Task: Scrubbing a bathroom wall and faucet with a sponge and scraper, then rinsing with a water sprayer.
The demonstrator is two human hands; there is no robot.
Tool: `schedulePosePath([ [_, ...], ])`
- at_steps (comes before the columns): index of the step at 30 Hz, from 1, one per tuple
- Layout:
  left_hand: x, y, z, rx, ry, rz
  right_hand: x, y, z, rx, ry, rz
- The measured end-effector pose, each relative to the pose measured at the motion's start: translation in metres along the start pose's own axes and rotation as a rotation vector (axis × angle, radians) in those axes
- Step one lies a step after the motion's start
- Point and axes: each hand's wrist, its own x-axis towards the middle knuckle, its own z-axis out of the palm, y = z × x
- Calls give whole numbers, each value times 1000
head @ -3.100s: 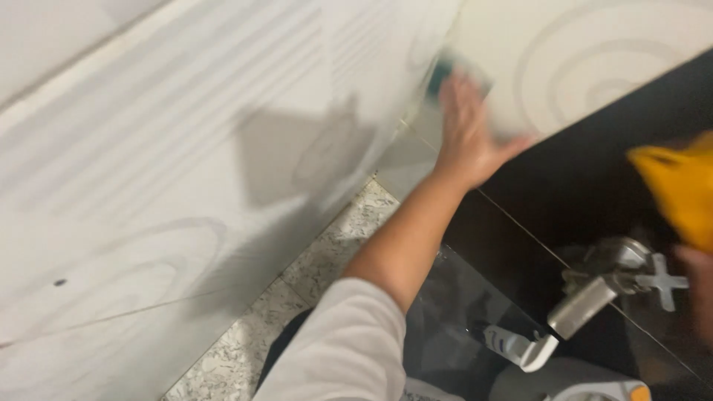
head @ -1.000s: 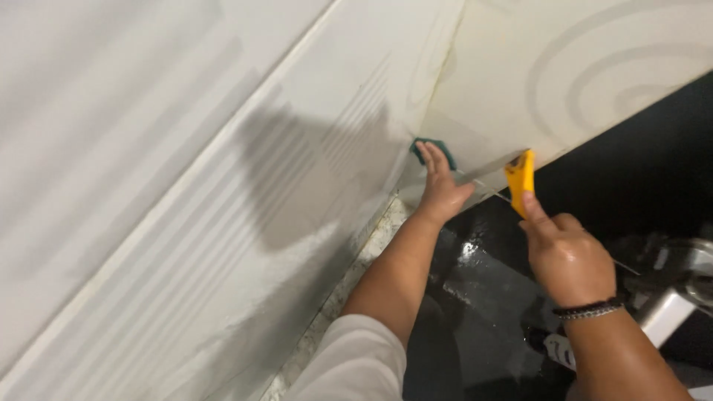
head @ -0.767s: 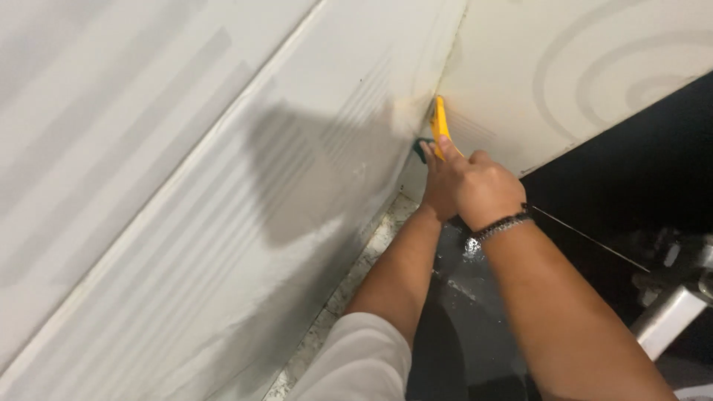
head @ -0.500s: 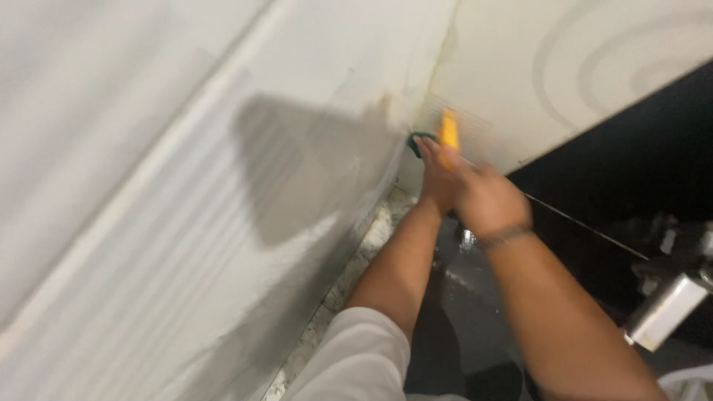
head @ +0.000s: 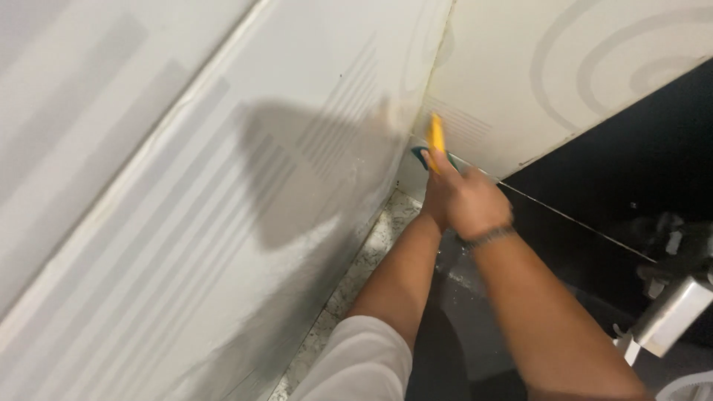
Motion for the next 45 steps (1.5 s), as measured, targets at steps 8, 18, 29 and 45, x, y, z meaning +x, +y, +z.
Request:
schedulePosePath([
  [8,6,-74,36,659,53,461,13,2,38,103,-8,2],
  [18,-16,-13,47,453,297,102,15,-1,39,96,-8,29],
  [29,-28,6,24,437,-151,-116,-68,77,2,-137,-92,181],
  [45,-25,59,17,1099,314,761,10,-16,-89,51,55,82],
])
